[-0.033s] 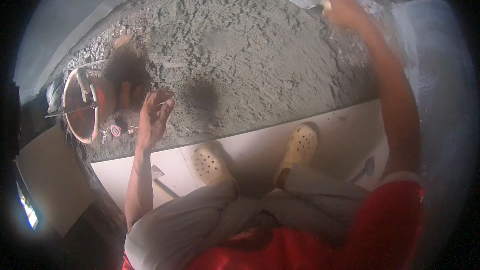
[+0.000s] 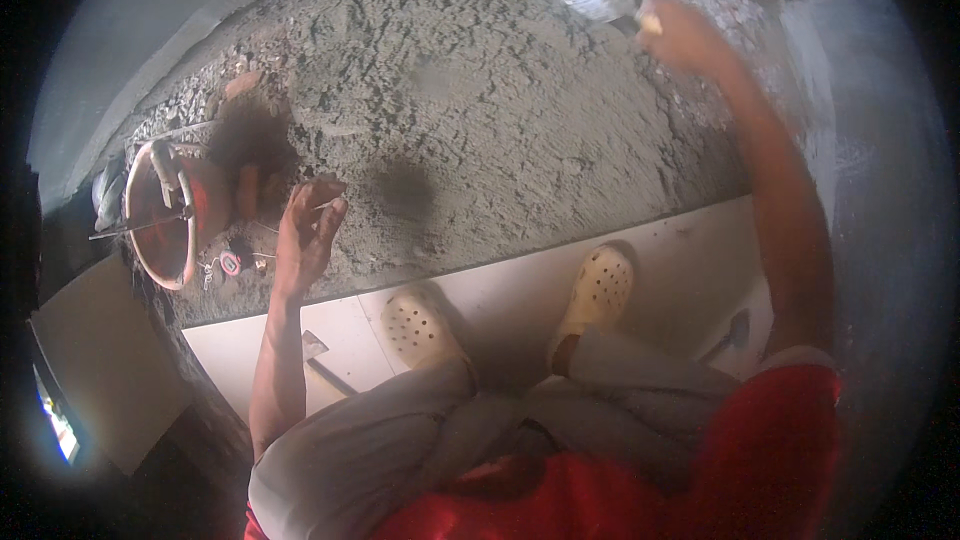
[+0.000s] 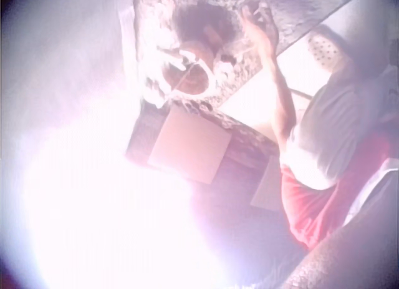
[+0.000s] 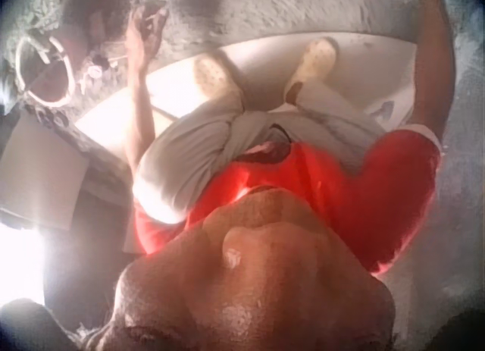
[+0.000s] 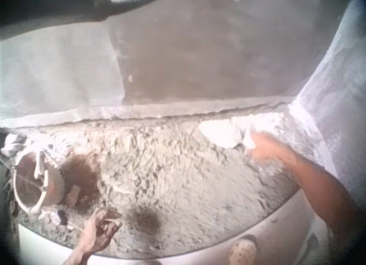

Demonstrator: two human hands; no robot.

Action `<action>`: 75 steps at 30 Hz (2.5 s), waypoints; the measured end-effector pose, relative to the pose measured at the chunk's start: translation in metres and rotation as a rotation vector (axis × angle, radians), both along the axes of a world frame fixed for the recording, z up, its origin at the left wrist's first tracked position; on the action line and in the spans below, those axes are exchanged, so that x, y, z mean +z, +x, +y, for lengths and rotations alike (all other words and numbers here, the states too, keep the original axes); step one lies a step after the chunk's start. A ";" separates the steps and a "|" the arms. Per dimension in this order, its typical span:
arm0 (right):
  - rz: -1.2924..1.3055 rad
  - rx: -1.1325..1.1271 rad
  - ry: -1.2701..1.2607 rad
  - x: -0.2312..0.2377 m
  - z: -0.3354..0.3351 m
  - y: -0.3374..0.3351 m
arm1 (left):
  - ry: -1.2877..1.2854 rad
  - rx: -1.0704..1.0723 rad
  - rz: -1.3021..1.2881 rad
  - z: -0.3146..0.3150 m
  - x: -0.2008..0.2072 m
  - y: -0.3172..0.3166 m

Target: The person spreads wet cement on the floor using a trowel, then places a white tile onto the prepared area. The person adjusts the tile position and continues to spread cement around it.

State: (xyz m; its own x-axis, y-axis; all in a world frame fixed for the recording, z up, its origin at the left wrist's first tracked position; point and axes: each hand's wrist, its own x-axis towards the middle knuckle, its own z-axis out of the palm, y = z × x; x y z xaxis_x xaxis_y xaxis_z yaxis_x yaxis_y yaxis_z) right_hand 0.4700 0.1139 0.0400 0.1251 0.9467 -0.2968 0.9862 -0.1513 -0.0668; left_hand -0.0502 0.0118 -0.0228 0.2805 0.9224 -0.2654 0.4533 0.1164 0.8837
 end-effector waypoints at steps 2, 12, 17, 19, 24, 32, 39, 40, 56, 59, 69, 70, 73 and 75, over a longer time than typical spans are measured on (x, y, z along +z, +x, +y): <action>0.320 -0.176 -0.027 -0.014 -0.046 -0.023 | -0.007 -0.029 0.011 0.002 -0.001 0.010; 0.830 0.036 -0.309 -0.059 -0.126 -0.183 | 0.256 0.060 0.084 0.019 -0.012 0.011; 1.560 -0.325 -0.802 -0.075 -0.121 -0.229 | 0.266 0.502 0.035 0.031 -0.008 -0.014; 1.530 -0.227 -0.795 -0.088 -0.116 -0.254 | 0.344 0.549 -0.056 0.032 -0.006 -0.018; 1.591 -0.401 -0.686 -0.117 -0.098 -0.268 | 0.333 0.545 -0.058 0.020 -0.005 -0.026; 1.373 -0.534 -0.384 -0.102 -0.114 -0.127 | 0.291 0.545 -0.089 0.008 -0.012 -0.040; 1.252 -0.492 -0.306 -0.066 -0.114 -0.112 | 0.226 0.427 0.003 0.009 -0.004 -0.018; 1.317 -0.498 -0.384 -0.068 -0.113 -0.130 | 0.257 0.389 0.021 0.012 -0.003 -0.011; 1.184 -0.693 -0.175 -0.093 -0.097 -0.031 | 0.231 0.242 0.067 0.019 -0.028 -0.004; 1.214 -0.698 -0.140 -0.086 -0.092 -0.023 | 0.284 0.194 0.089 0.020 -0.028 -0.003; 0.572 -0.428 0.141 -0.062 -0.097 0.063 | 0.173 0.180 0.064 0.023 -0.027 -0.002; 0.343 -0.391 0.219 -0.066 -0.093 0.069 | 0.190 0.163 0.065 0.024 -0.027 0.000; 0.048 -0.412 0.148 -0.084 -0.077 0.075 | 0.220 0.136 0.106 0.025 -0.026 0.005; -0.023 -0.409 0.066 -0.098 -0.071 0.069 | 0.187 0.151 0.083 0.023 -0.025 0.005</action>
